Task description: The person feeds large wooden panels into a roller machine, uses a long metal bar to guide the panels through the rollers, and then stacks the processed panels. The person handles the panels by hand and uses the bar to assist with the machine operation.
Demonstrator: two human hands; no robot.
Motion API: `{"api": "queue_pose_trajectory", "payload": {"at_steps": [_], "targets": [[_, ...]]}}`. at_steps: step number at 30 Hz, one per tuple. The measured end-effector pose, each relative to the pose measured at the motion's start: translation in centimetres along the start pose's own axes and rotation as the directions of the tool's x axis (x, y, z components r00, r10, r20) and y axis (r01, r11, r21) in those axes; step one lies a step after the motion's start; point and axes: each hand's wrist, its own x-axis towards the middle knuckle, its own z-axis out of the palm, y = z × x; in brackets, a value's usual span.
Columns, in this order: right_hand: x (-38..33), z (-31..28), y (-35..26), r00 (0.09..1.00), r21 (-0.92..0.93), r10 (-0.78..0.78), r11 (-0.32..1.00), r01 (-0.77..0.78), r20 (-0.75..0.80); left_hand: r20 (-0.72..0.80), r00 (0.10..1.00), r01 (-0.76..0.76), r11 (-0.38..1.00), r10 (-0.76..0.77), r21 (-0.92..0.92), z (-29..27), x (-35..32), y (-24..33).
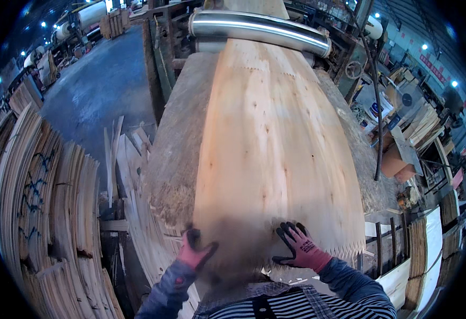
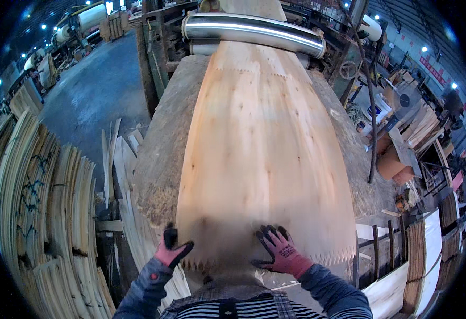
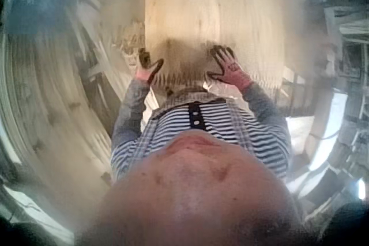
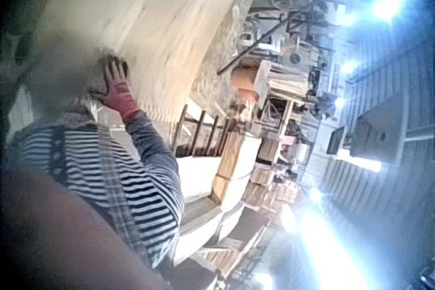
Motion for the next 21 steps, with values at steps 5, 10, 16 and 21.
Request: {"api": "queue_pose_trajectory", "payload": {"at_steps": [5, 10, 16, 21], "targets": [[-3.8, 4.7, -1.7, 0.965, 0.102, 0.187, 0.980, -0.171, -0.183, 0.167, 0.986, 0.079, 0.799, 0.027, -0.596, -0.3, 0.4, 9.5], [-10.4, 0.9, -6.0, 0.787, 0.170, 0.204, 0.977, -0.127, -0.583, 0.335, 0.939, 0.185, 0.702, 0.080, -0.688, -3.2, -4.6, 17.6], [-9.5, -6.0, -8.2, 0.803, -0.037, -0.043, 0.999, 0.025, -0.594, 0.337, 0.941, 0.303, 0.500, -0.023, -0.812, -3.4, -3.1, 8.6], [-0.6, -9.8, -3.1, 0.824, -0.021, 0.077, 0.994, -0.108, -0.561, 0.032, 0.998, 0.030, 0.917, -0.046, 0.398, -1.0, -2.2, -2.2]]}}
